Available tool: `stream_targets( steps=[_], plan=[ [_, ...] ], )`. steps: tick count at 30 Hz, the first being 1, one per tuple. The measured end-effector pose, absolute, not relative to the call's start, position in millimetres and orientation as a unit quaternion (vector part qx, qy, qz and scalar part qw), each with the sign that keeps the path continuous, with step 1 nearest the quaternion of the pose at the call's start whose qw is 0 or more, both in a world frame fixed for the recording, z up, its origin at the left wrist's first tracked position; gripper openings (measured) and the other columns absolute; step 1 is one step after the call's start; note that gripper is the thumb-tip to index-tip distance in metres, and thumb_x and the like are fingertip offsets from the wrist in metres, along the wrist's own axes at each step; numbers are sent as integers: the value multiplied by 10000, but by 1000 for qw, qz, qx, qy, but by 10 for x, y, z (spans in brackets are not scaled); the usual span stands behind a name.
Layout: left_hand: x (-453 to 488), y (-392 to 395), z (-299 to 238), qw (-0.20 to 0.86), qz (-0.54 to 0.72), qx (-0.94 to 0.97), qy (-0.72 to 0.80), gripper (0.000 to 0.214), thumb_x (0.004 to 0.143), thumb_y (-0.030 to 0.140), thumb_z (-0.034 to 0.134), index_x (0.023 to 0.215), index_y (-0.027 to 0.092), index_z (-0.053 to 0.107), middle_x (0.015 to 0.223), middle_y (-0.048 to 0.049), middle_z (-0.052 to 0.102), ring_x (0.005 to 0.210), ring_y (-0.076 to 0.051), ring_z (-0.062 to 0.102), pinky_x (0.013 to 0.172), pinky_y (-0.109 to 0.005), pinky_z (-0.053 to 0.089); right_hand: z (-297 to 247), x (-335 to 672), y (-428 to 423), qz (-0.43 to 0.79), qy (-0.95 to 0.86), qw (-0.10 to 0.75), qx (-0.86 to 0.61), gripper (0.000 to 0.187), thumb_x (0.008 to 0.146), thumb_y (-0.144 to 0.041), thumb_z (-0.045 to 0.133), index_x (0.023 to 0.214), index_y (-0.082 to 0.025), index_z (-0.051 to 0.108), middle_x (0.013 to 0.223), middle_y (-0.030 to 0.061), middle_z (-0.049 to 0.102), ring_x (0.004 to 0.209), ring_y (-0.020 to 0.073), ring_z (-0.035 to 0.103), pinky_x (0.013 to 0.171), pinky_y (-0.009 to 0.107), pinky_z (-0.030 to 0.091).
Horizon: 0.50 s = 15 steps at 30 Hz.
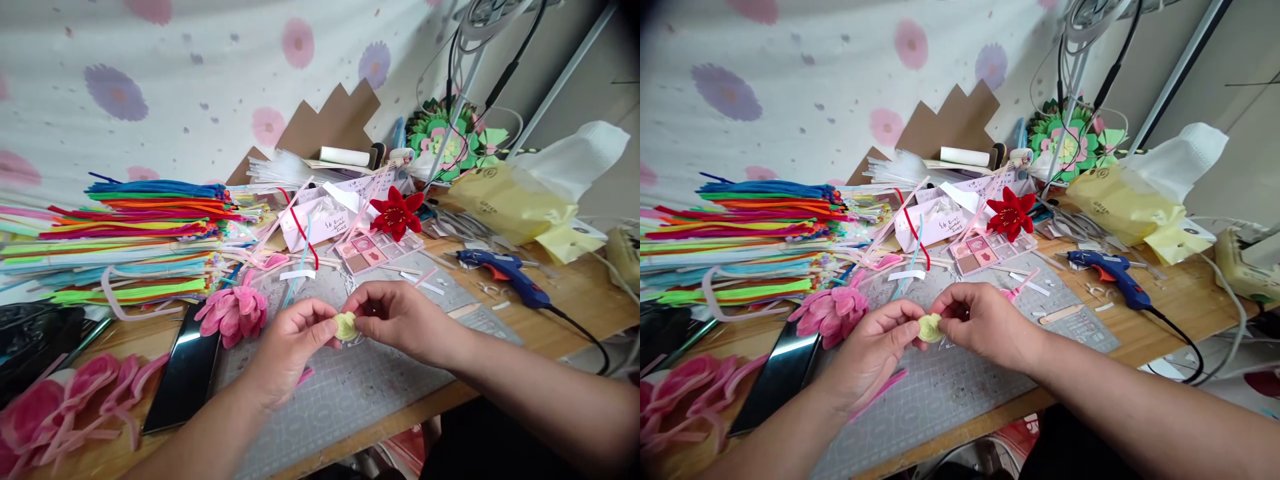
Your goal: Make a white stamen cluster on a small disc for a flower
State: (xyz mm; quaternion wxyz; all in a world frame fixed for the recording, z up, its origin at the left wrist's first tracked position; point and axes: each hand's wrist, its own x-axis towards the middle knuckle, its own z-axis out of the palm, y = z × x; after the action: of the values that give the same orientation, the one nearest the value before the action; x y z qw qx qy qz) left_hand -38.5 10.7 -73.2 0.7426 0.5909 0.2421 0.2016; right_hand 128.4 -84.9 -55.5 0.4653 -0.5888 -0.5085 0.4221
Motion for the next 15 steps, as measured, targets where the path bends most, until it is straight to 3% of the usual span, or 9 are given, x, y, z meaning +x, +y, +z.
stream_targets(
  steps=[9,15],
  plan=[
    [-378,66,-699,727,160,621,246,116,744,277,717,754,170,672,712,-10,593,681,-151,546,660,-280,428,-539,1198,-808,419,-492,498,-579,123,708,-156,636,829,-156,659,638,-40,554,562,78,480,526,203,387],
    [-364,65,-695,741,232,568,273,143,771,290,701,708,164,671,712,-19,616,720,-155,531,701,-286,418,-531,1181,-771,446,-471,504,-571,127,696,-169,645,822,-154,652,655,-26,589,577,86,498,541,209,394]
  ],
)
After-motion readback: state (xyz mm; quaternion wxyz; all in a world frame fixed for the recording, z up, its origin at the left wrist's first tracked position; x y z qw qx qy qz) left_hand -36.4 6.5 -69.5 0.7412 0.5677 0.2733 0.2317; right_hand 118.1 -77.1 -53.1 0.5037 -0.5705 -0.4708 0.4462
